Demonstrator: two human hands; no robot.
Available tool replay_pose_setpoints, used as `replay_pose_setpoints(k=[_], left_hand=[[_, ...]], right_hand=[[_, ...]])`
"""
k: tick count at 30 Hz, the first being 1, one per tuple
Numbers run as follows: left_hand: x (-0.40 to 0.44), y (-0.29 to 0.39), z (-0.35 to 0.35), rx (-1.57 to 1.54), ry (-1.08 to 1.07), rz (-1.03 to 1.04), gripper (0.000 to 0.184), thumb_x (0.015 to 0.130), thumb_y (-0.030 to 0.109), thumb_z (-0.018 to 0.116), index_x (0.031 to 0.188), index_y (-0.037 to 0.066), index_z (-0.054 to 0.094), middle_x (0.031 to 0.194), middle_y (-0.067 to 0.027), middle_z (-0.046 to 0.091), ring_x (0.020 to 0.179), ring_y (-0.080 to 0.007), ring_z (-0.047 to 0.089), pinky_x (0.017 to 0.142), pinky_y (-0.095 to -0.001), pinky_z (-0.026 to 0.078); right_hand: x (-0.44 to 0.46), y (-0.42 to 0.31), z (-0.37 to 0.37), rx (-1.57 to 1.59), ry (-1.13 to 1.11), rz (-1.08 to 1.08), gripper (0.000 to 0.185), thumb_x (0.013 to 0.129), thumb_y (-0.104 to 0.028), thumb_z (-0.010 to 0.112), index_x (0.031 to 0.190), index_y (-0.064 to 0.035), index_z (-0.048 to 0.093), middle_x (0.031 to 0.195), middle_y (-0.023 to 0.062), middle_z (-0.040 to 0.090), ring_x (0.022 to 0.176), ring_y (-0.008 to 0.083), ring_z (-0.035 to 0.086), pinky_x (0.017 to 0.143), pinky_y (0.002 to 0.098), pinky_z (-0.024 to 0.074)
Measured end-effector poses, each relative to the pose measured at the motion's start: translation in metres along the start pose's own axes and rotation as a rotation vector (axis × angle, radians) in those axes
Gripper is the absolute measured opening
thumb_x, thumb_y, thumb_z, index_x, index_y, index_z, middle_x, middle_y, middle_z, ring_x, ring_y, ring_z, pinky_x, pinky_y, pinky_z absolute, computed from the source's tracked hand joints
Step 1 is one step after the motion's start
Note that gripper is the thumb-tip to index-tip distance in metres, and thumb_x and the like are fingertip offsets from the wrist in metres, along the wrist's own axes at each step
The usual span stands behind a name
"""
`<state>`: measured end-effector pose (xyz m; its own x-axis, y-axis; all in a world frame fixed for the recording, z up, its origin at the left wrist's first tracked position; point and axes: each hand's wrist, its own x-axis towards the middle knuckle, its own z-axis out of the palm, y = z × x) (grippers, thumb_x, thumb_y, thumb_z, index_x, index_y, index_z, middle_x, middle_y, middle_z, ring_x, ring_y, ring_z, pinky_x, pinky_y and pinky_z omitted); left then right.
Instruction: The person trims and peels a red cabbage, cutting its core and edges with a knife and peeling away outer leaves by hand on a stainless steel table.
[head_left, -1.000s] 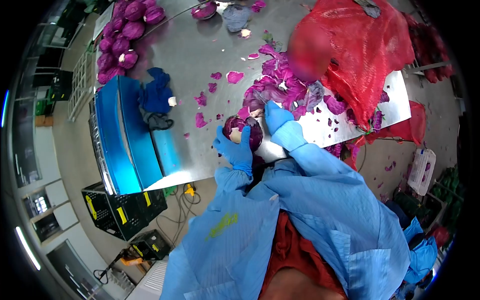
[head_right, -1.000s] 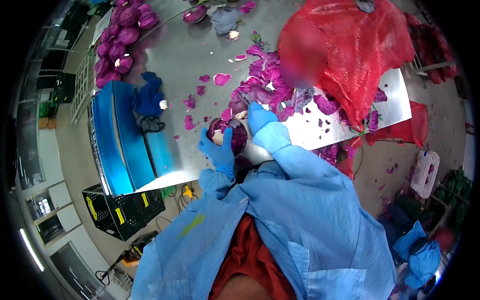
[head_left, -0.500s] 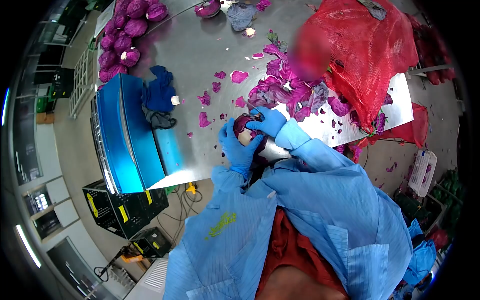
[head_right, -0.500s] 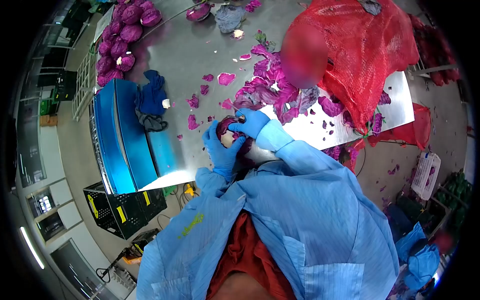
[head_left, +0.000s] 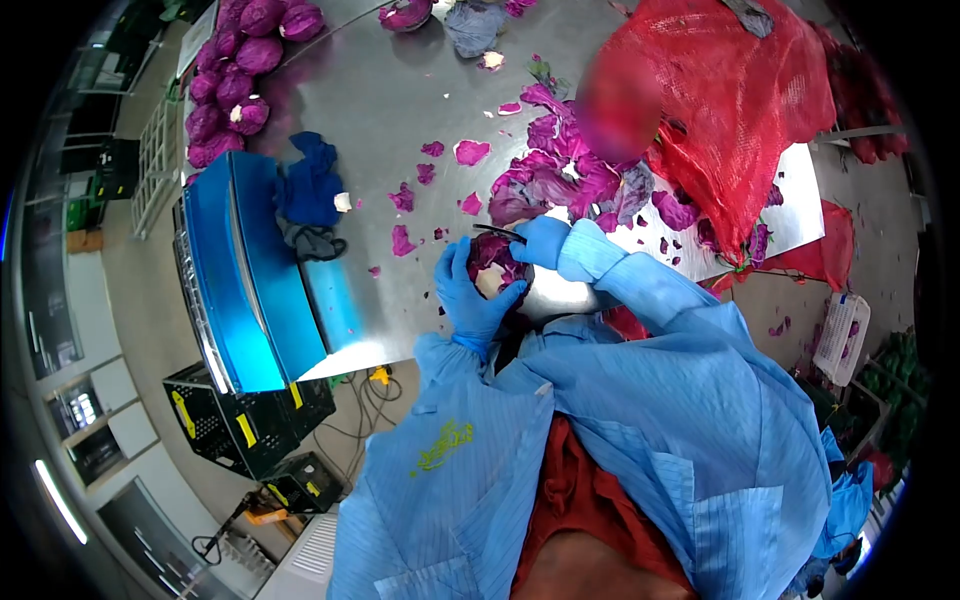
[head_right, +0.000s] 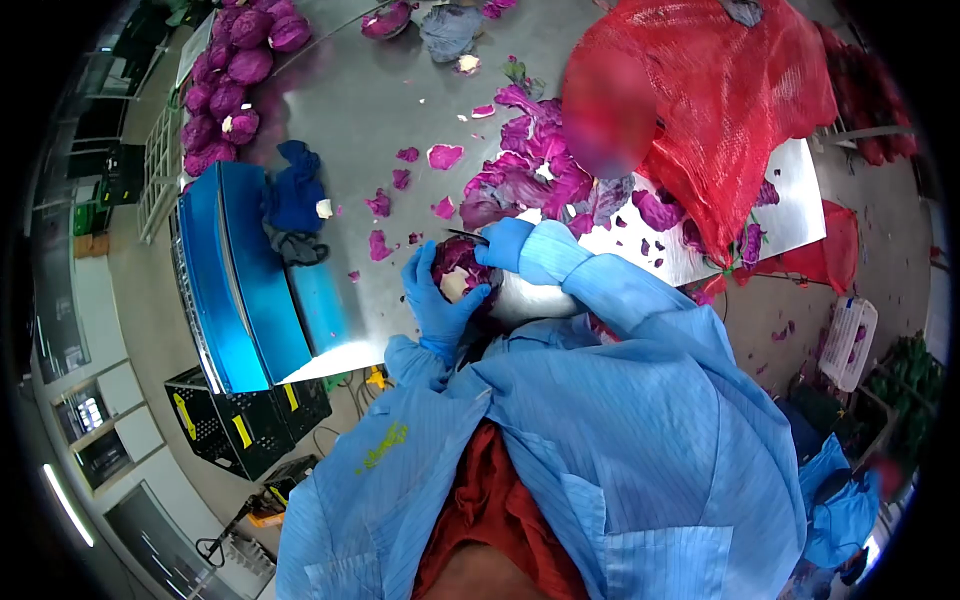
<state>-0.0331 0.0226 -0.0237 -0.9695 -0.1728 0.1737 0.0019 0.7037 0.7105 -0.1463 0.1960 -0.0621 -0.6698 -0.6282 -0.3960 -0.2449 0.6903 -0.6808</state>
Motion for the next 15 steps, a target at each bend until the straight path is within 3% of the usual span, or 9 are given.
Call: replay_pose_setpoints(k=[2, 5, 8, 12, 13, 15], left_hand=[[0.001, 0.0, 0.002, -0.01, 0.005, -0.004, 0.097, 0.058, 0.036, 0.087, 0.139, 0.007, 0.043, 0.131, -0.0176, 0.043, 0.12, -0.0355, 0.045, 0.102, -0.0448, 0.038], [0.002, -0.005, 0.003, -0.046, 0.006, -0.004, 0.098, 0.057, 0.036, 0.087, 0.138, 0.006, 0.043, 0.13, -0.0174, 0.043, 0.121, -0.0351, 0.045, 0.104, -0.0442, 0.038], [0.0, -0.006, 0.001, -0.065, -0.006, -0.014, 0.098, 0.056, 0.036, 0.088, 0.138, 0.005, 0.044, 0.13, -0.0173, 0.043, 0.122, -0.0344, 0.045, 0.104, -0.0435, 0.038], [0.001, -0.013, 0.001, -0.151, -0.013, -0.051, 0.099, 0.056, 0.037, 0.088, 0.138, 0.005, 0.044, 0.13, -0.0164, 0.042, 0.122, -0.0333, 0.044, 0.105, -0.0429, 0.038], [-0.001, -0.015, -0.002, -0.158, -0.025, -0.053, 0.099, 0.056, 0.037, 0.088, 0.138, 0.005, 0.043, 0.13, -0.0161, 0.042, 0.122, -0.033, 0.044, 0.105, -0.0429, 0.038], [0.002, -0.019, -0.005, -0.178, -0.043, -0.045, 0.1, 0.056, 0.038, 0.088, 0.139, 0.005, 0.043, 0.129, -0.0154, 0.041, 0.122, -0.0325, 0.045, 0.105, -0.0428, 0.038]], right_hand=[[0.003, -0.003, -0.002, -0.028, -0.045, 0.077, 0.044, 0.085, -0.034, 0.053, 0.118, -0.0054, 0.062, 0.103, 0.0237, 0.066, 0.083, 0.0389, 0.066, 0.079, 0.044, 0.0527], [-0.002, -0.024, -0.023, -0.091, -0.116, 0.129, 0.041, 0.083, -0.03, 0.055, 0.114, -0.0041, 0.064, 0.097, 0.0242, 0.066, 0.085, 0.0374, 0.066, 0.079, 0.0428, 0.053], [0.012, 0.019, 0.017, -0.035, 0.14, -0.014, 0.039, 0.081, -0.027, 0.058, 0.112, -0.0037, 0.064, 0.092, 0.0242, 0.067, 0.08, 0.0377, 0.066, 0.075, 0.0432, 0.0534], [0.008, 0.016, 0.026, 0.034, 0.244, 0.024, 0.034, 0.082, -0.025, 0.058, 0.106, -0.0031, 0.065, 0.083, 0.023, 0.066, 0.074, 0.039, 0.064, 0.07, 0.0443, 0.052], [0.009, 0.017, 0.032, 0.142, 0.366, 0.021, 0.028, 0.082, -0.025, 0.057, 0.096, -0.0021, 0.066, 0.078, 0.023, 0.065, 0.071, 0.0397, 0.063, 0.068, 0.0449, 0.0515], [0.01, 0.028, 0.033, 0.165, 0.429, 0.148, 0.027, 0.083, -0.025, 0.057, 0.093, -0.0018, 0.066, 0.076, 0.0233, 0.064, 0.069, 0.0402, 0.063, 0.067, 0.0453, 0.0512]])
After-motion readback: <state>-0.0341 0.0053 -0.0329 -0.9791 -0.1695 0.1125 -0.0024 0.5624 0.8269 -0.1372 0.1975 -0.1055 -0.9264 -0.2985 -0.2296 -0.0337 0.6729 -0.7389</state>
